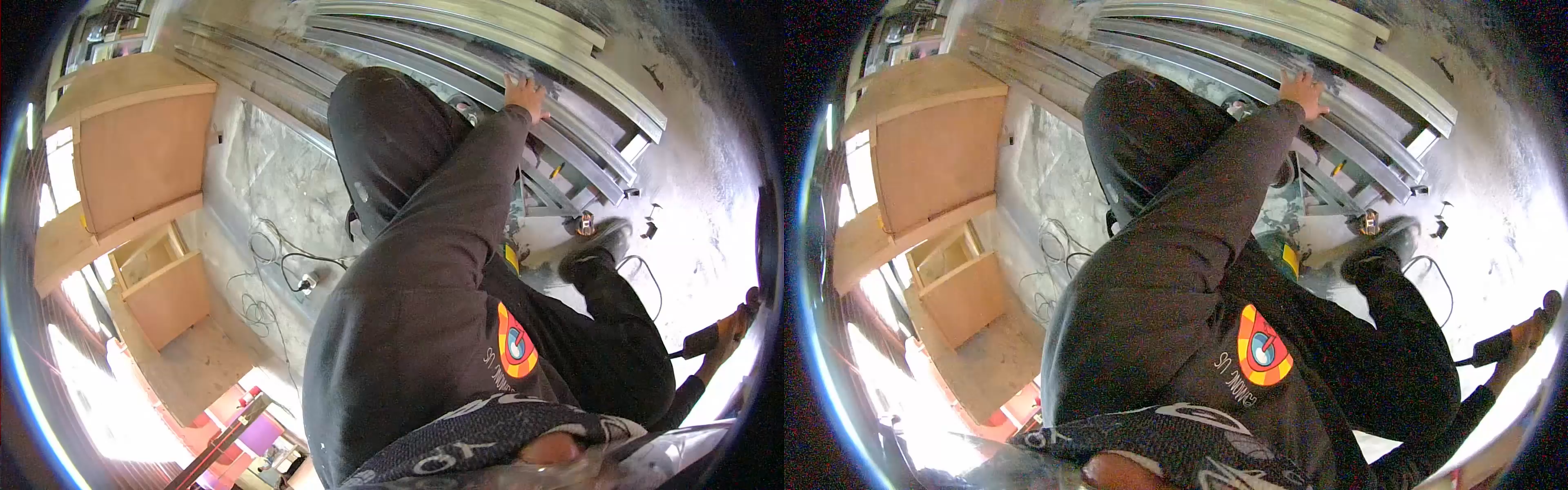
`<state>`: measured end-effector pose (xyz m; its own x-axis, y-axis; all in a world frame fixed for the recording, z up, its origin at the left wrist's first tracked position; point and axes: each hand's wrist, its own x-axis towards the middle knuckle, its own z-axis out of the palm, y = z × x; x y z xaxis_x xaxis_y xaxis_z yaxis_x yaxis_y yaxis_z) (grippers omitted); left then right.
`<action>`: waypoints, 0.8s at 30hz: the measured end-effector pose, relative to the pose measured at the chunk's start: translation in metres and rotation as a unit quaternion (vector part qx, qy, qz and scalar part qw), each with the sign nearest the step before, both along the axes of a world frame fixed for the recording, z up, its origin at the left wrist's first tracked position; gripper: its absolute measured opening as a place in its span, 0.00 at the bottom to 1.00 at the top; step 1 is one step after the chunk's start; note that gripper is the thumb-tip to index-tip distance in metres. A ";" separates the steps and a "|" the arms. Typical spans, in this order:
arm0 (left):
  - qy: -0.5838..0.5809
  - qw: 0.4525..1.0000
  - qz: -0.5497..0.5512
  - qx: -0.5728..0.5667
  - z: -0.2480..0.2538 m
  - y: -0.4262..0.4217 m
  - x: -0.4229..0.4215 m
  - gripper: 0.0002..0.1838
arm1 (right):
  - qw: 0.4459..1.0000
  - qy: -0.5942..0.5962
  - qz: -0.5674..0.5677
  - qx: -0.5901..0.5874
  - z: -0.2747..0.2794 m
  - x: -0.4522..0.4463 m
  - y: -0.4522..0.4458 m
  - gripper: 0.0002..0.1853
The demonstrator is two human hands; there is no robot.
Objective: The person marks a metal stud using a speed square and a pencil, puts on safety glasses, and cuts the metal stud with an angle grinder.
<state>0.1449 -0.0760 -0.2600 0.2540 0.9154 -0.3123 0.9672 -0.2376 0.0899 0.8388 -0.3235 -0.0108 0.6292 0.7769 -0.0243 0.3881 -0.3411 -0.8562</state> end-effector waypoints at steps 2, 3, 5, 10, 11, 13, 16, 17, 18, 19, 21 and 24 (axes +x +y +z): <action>0.011 1.000 -0.009 -0.008 0.004 -0.002 0.000 0.38 | 1.000 -0.015 0.012 0.001 0.001 0.006 0.014 0.25; 0.024 0.999 -0.020 -0.017 0.005 -0.002 0.002 0.38 | 1.000 -0.019 0.020 0.001 0.000 0.009 0.019 0.25; 0.019 0.999 -0.034 -0.010 0.007 -0.001 0.000 0.38 | 0.999 -0.028 0.039 0.002 -0.007 0.018 0.039 0.26; -0.001 0.998 -0.057 -0.015 0.016 0.000 -0.007 0.37 | 0.982 -0.049 0.180 -0.005 -0.051 0.020 0.088 0.25; -0.011 0.999 -0.042 -0.025 0.014 0.002 -0.008 0.37 | 0.983 -0.041 0.180 -0.016 -0.063 0.018 0.097 0.25; -0.075 0.993 -0.059 -0.070 -0.015 0.008 -0.005 0.37 | 0.989 0.001 0.141 -0.054 -0.076 -0.007 0.100 0.27; 0.000 0.983 -0.140 -0.120 0.000 0.020 0.006 0.35 | 0.994 0.045 0.059 -0.083 -0.074 -0.055 0.094 0.29; -0.012 0.993 -0.110 -0.030 0.006 0.010 0.005 0.34 | 0.994 0.059 0.038 -0.087 -0.074 -0.068 0.092 0.29; -0.020 0.993 -0.105 -0.041 0.005 0.010 0.001 0.34 | 0.994 0.069 0.016 -0.087 -0.076 -0.077 0.091 0.30; -0.012 0.994 -0.107 -0.008 -0.002 0.009 -0.002 0.34 | 0.993 0.082 -0.003 -0.089 -0.076 -0.087 0.089 0.31; -0.006 0.993 -0.118 0.020 -0.007 0.005 -0.005 0.35 | 0.990 0.100 -0.033 -0.093 -0.076 -0.103 0.082 0.33; 0.001 0.993 -0.112 0.026 -0.011 0.005 -0.013 0.37 | 0.986 0.126 -0.049 -0.100 -0.078 -0.121 0.059 0.36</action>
